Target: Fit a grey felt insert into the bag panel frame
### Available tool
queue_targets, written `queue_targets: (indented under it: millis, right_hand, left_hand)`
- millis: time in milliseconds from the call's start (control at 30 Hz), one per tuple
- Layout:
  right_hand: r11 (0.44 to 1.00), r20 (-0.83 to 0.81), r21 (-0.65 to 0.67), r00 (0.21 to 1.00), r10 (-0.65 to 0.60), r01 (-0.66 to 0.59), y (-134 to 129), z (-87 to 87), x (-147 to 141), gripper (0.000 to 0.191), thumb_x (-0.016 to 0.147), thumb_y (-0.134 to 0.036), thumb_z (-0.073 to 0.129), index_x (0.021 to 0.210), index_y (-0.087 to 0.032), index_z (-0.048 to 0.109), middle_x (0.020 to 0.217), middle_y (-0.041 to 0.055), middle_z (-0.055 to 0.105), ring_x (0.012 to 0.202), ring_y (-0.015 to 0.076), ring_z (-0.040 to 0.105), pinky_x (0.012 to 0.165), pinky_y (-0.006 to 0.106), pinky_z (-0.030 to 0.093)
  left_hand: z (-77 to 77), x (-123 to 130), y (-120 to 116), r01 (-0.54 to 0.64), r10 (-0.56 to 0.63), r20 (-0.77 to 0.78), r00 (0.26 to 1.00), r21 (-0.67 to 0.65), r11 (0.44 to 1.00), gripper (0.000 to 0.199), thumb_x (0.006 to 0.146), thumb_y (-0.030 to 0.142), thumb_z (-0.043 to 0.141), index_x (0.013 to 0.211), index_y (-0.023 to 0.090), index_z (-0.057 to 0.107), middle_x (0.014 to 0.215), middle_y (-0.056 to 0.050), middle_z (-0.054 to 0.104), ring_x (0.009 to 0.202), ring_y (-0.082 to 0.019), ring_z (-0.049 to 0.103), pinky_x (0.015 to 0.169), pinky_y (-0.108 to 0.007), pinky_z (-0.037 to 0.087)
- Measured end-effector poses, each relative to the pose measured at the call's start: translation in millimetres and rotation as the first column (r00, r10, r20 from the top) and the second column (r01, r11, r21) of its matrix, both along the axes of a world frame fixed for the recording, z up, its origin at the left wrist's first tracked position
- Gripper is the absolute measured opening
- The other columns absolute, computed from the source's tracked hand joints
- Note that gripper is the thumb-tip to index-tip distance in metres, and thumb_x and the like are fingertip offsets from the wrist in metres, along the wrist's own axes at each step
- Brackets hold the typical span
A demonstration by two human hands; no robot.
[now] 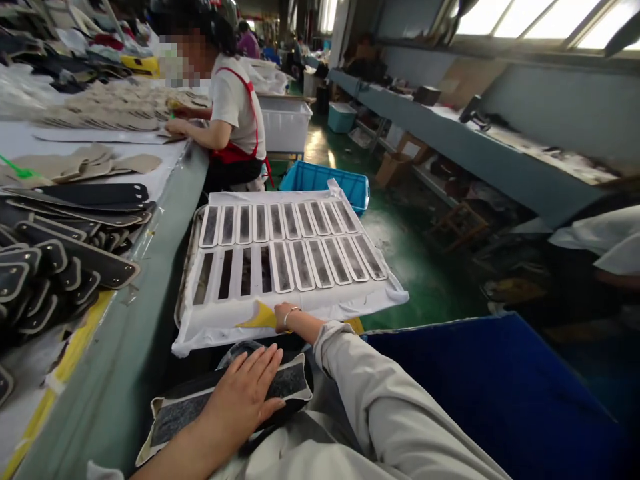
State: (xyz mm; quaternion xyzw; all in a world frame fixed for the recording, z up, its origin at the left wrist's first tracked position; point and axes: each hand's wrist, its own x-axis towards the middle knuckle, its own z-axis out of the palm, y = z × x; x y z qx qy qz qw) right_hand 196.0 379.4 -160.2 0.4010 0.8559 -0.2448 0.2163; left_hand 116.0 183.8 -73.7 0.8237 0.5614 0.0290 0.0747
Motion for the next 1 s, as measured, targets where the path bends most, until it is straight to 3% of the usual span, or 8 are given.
queue_targets:
  millis: [167,367,500,633,767,900,1000]
  right_hand:
    - [0.998,-0.025,0.055,1.0,0.004,-0.002,-12.1,-3.4,-7.7,0.05,0.078,-0.027,0.067,0.122,-0.013,0.049,0.123,0.0129,0.052,0.107,0.0243,0.055,0.085,0.042,0.051]
    - [0.983,0.023,0.146,0.993,-0.118,0.114,-29.9,-7.2,-27.3,0.034,0.091,-0.024,0.05,0.122,-0.012,0.049,0.123,0.012,0.052,0.112,0.0254,0.051,0.092,0.049,0.044]
    - [0.979,-0.001,0.148,0.99,-0.14,0.139,-25.3,-2.8,-23.0,0.031,0.091,-0.023,0.048,0.121,-0.013,0.051,0.124,0.0118,0.052,0.116,0.0262,0.048,0.093,0.051,0.043]
    - [0.991,-0.057,0.038,0.99,-0.126,0.128,-5.8,6.4,-13.3,0.029,0.088,-0.024,0.054,0.115,-0.012,0.055,0.124,0.0117,0.052,0.114,0.025,0.05,0.093,0.047,0.044]
    - [0.982,-0.126,-0.121,0.979,-0.157,0.142,13.7,20.6,1.4,0.022,0.084,-0.02,0.059,0.101,-0.008,0.061,0.105,0.013,0.063,0.098,0.0228,0.06,0.085,0.042,0.05]
    - [0.938,-0.228,-0.308,0.945,-0.235,0.159,15.6,34.6,28.7,0.019,0.083,-0.013,0.051,0.099,-0.01,0.061,0.083,0.0087,0.068,0.073,0.0172,0.065,0.065,0.028,0.055]
    - [0.884,-0.297,-0.442,0.905,-0.304,0.152,6.2,42.3,56.6,0.016,0.085,-0.018,0.049,0.096,-0.013,0.06,0.076,0.0022,0.067,0.062,0.0108,0.063,0.055,0.019,0.052]
  left_hand:
    - [4.4,15.6,4.1,0.006,-0.007,-0.025,1.0,-0.055,0.998,0.07,0.08,0.056,0.052,0.138,0.02,0.037,0.144,-0.012,0.033,0.127,-0.034,0.039,0.1,-0.051,0.032]
    - [7.7,20.1,4.7,-0.056,0.057,0.004,0.998,-0.126,0.99,0.067,0.079,0.053,0.054,0.136,0.018,0.041,0.137,-0.014,0.046,0.122,-0.032,0.044,0.1,-0.05,0.031]
    - [13.0,19.6,8.6,-0.061,0.075,0.063,0.995,-0.198,0.978,0.071,0.076,0.055,0.055,0.135,0.019,0.042,0.134,-0.015,0.049,0.12,-0.032,0.047,0.1,-0.048,0.032]
    - [24.1,24.6,16.6,-0.07,0.08,0.021,0.997,-0.312,0.947,0.085,0.066,0.058,0.063,0.136,0.015,0.04,0.137,-0.018,0.044,0.122,-0.035,0.044,0.1,-0.049,0.032]
    - [31.6,29.6,21.4,-0.081,0.075,-0.03,0.997,-0.391,0.917,0.089,0.066,0.054,0.063,0.137,0.008,0.036,0.139,-0.021,0.041,0.123,-0.035,0.042,0.101,-0.048,0.032]
    - [24.4,28.7,21.3,-0.06,0.066,0.001,0.998,-0.388,0.92,0.091,0.068,0.059,0.059,0.137,0.005,0.034,0.138,-0.022,0.041,0.124,-0.035,0.04,0.102,-0.05,0.031]
    - [16.7,28.2,21.1,-0.045,0.056,0.017,0.998,-0.381,0.924,0.091,0.069,0.06,0.055,0.138,0.005,0.033,0.139,-0.022,0.04,0.125,-0.036,0.039,0.102,-0.05,0.03]
